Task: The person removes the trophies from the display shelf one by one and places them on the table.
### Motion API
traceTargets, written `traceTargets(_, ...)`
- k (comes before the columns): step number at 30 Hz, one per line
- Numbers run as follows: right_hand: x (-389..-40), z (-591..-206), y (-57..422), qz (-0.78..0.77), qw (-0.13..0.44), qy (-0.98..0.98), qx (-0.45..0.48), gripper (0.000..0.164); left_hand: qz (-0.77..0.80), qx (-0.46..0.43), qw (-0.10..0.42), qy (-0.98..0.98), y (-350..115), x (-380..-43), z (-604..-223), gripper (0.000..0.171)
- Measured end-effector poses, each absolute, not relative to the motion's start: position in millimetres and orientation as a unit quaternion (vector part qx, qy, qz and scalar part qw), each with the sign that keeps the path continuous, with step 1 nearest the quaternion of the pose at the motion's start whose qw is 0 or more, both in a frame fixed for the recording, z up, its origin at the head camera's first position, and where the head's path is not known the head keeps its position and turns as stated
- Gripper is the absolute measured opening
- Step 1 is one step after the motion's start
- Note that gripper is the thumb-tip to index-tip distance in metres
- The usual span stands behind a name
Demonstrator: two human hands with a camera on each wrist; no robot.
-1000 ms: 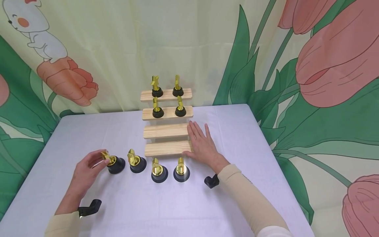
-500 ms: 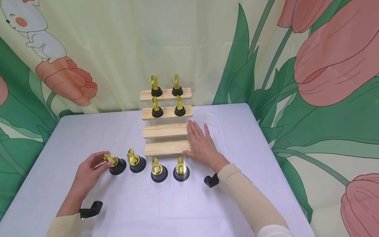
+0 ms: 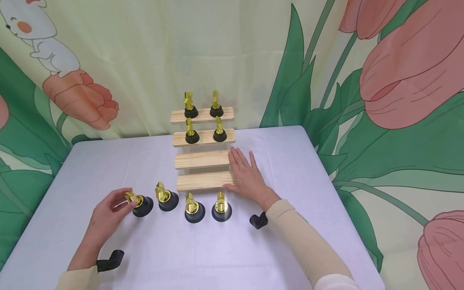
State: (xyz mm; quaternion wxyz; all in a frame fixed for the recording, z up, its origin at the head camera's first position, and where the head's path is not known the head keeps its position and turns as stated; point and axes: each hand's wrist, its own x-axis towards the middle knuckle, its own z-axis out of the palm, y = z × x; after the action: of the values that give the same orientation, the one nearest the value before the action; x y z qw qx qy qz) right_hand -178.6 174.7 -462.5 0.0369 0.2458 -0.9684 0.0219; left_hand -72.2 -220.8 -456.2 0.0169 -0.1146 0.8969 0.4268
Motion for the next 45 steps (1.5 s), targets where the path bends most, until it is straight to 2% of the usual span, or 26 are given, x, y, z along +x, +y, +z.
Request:
traceTargets(4, -179, -462, 174, 0.025, 0.032, -0.968, 0.248, 0.112, 0.431, -0.117, 0.009, 0.895, -222, -72, -449, 0.061)
traceTargets(11, -178, -461, 174, 0.027, 0.031, -0.968, 0.246, 0.112, 0.431, -0.123, -0.022, 0.894, -224, -80, -423, 0.055)
traceTargets(18, -178, -461, 174, 0.030, 0.032, -0.968, 0.245, 0.111, 0.415, -0.072, -0.069, 0.904, -221, -105, -397, 0.054)
traceTargets(24, -178, -462, 174, 0.025, 0.041, -0.968, 0.248, 0.112, 0.418, -0.022, -0.086, 0.904, -209, -123, -381, 0.054)
traceTargets(29, -179, -464, 174, 0.022, 0.052, -0.966, 0.252, 0.112, 0.431, 0.012, -0.087, 0.898, -200, -134, -375, 0.052)
traceTargets(45, -179, -464, 174, 0.028, 0.032, -0.968, 0.248, 0.112, 0.462, 0.060, -0.047, 0.884, -177, -162, -362, 0.051)
